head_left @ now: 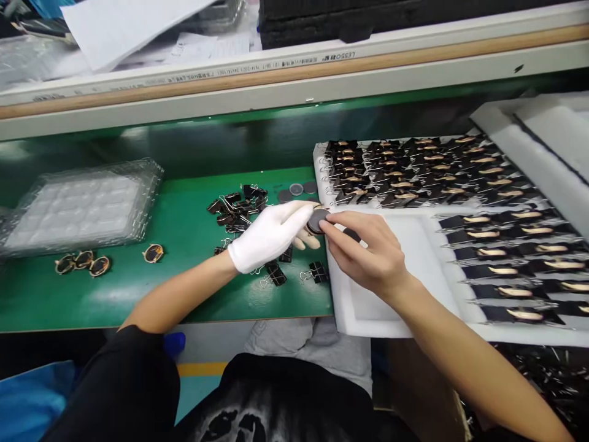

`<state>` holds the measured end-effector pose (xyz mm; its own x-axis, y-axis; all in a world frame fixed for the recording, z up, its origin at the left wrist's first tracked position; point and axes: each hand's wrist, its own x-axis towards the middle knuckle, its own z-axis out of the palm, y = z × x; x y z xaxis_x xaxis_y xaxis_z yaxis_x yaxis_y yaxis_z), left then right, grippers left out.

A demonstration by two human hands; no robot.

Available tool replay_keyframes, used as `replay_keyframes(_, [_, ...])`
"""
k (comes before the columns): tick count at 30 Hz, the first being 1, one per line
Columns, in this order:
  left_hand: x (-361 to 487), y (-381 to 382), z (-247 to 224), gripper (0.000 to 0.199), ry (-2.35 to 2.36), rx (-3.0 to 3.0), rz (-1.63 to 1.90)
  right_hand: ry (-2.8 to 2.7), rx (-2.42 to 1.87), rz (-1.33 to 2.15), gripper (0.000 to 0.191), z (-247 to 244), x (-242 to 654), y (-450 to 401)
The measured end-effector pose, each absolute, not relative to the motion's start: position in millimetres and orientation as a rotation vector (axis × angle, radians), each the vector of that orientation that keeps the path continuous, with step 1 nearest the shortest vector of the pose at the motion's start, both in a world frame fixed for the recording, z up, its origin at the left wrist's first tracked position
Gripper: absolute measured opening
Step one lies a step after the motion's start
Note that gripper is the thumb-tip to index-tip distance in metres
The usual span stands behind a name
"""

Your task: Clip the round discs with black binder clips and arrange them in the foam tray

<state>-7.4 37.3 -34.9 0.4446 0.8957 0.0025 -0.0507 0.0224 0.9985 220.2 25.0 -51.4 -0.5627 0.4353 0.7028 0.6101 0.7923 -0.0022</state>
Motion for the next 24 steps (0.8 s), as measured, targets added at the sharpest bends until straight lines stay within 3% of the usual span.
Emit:
replay_keyframes(5, [-6.6,38.7,-35.9,0.040,0.801,1.438,0.885,-2.102,-0.788,0.074,0.045,-46.7,214.0,20.5])
replay_keyframes(10, [-9.6,35.4,-31.7,0.033,0.854,1.658,0.829,-1.578,-1.114,1.085,0.041,-42.4,204.5,17.3])
replay_keyframes(12, [-15.2,35.8,-28.8,0.031,0.953,1.871,0.764,-1.420,-1.171,1.300,0.033,-42.9,205.3,18.7])
replay_keyframes(19, [-30.6,36.9,-27.9,0.042,1.463,2.853,-0.146,-1.065,-1.207,1.474,0.028,-43.5,219.0,25.7])
replay_keyframes(24, [-26.5,31.0,-33.9,0.048,1.366,2.948,-0.345,-1.057,-1.205,1.513,0.028,-42.4,217.7,26.1])
